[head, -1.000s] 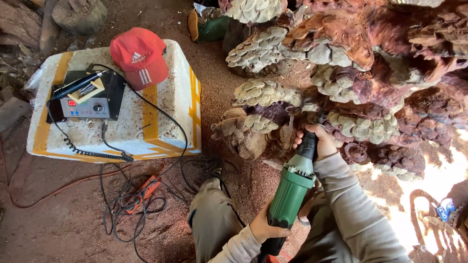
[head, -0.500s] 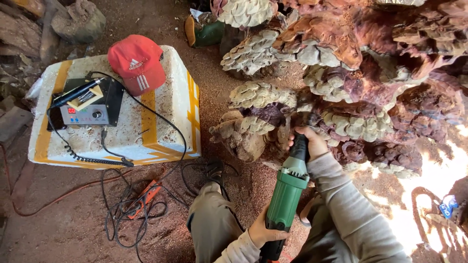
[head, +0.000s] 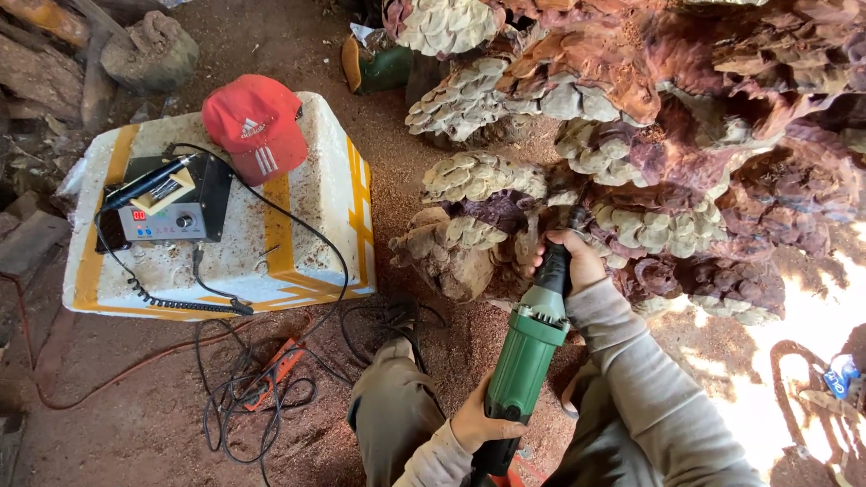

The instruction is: Using a handheld power carving tool to refine and clean the surface of a large, intricate wooden root or burl sculpture.

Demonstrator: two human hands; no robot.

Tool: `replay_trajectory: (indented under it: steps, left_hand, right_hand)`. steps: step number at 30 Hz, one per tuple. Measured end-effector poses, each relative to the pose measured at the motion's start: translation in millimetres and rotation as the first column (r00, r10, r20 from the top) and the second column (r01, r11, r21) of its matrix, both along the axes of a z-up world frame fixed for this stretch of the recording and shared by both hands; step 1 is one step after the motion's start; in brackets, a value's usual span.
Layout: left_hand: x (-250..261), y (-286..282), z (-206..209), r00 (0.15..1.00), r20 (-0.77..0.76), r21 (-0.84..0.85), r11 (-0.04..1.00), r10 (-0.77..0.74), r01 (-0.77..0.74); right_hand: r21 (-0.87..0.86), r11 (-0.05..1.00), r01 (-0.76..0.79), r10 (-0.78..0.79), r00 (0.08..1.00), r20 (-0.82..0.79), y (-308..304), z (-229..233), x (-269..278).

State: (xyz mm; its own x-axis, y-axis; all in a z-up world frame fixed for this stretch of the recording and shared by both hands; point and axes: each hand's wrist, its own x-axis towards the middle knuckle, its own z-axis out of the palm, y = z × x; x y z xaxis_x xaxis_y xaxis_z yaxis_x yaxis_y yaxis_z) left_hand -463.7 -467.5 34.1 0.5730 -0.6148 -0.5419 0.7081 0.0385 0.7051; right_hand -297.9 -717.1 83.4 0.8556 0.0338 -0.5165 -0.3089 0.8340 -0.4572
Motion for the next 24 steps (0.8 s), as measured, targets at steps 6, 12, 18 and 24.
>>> replay_trajectory:
  steps: [6, 12, 18, 24]
  left_hand:
    - [-3, 1, -5, 0.999, 0.050, 0.006, 1.000, -0.003, 0.003]
    - [-6, 1, 1, 0.996, -0.082, -0.090, 0.995, 0.035, -0.042]
    - [-10, 3, 1, 0.979, -0.193, -0.171, 0.980, 0.066, -0.100]
    - [-16, -1, -2, 0.971, -0.223, -0.179, 0.975, 0.089, -0.131]
  right_hand:
    - [-0.024, 0.999, 0.027, -0.029, 0.997, -0.065, 1, -5, 2]
    - [-0.035, 0.999, 0.004, -0.006, 0.999, -0.042, -1, -13, 5]
    - [-0.078, 0.997, -0.012, 0.007, 0.997, -0.074, 2, -19, 7]
    - [-0.042, 0.997, -0.060, 0.058, 0.997, -0.044, 4, -17, 7]
